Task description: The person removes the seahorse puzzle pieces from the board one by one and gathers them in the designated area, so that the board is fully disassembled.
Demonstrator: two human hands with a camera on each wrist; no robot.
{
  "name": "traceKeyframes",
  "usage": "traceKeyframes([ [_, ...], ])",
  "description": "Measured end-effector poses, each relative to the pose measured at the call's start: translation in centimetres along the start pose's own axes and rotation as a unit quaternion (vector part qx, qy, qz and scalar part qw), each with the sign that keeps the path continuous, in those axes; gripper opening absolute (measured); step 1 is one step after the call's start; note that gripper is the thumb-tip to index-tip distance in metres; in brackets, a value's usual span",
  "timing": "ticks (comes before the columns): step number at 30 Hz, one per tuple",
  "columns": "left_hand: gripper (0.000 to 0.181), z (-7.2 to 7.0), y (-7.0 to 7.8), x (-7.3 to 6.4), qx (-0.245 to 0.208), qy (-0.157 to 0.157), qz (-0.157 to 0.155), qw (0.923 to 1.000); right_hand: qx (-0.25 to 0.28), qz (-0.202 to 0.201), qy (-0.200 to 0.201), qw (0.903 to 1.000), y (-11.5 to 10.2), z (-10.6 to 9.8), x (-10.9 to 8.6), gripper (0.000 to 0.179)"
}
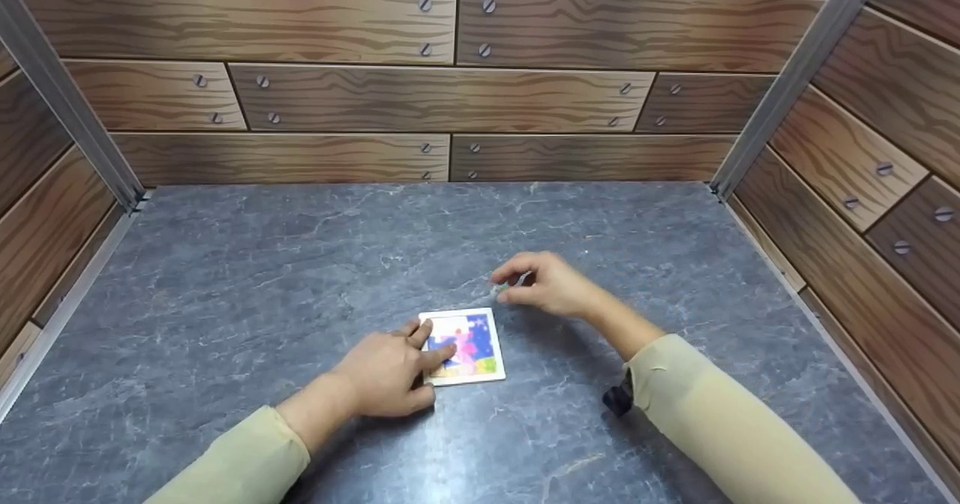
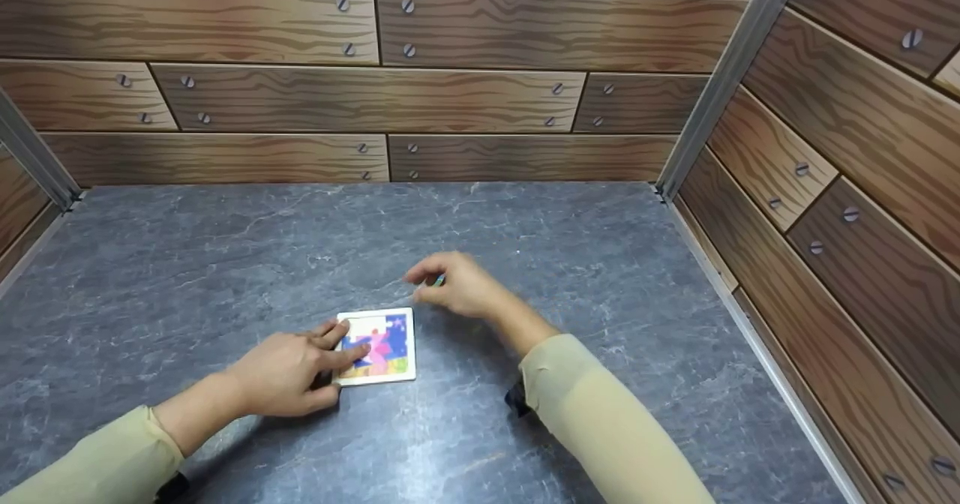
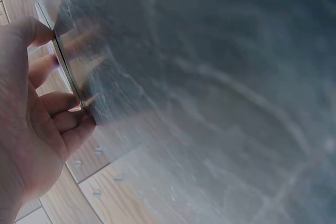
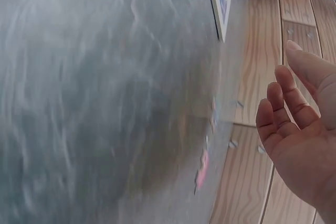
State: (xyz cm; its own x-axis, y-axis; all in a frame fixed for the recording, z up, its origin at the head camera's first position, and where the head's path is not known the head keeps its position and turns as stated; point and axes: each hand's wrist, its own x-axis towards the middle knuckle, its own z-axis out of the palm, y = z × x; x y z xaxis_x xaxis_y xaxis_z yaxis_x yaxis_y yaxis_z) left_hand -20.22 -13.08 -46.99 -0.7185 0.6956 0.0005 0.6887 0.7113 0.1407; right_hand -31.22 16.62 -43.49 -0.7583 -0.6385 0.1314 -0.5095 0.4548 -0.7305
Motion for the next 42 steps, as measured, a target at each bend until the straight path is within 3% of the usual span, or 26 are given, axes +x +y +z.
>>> traceKeyframes([
  [7,0.062,0.0,0.0,0.0,0.001,0.004,-0.003,1.0000,-0.005,-0.001,-0.061,0.9981,-0.3,2.0,0.6,0.029],
  [14,0.062,-0.2,0.1,0.0,-0.006,-0.006,-0.006,0.9999,-0.021,0.004,-0.096,0.9952,-0.2,3.2,0.7,0.030],
  [31,0.062,-0.3,0.0,0.1,-0.007,-0.004,0.000,1.0000,-0.050,0.008,-0.138,0.9891,0.1,3.1,0.7,0.041],
  [42,0.061,-0.2,0.0,0.0,-0.006,-0.003,-0.002,1.0000,-0.062,-0.006,-0.170,0.9835,0.2,3.1,0.9,0.037],
])
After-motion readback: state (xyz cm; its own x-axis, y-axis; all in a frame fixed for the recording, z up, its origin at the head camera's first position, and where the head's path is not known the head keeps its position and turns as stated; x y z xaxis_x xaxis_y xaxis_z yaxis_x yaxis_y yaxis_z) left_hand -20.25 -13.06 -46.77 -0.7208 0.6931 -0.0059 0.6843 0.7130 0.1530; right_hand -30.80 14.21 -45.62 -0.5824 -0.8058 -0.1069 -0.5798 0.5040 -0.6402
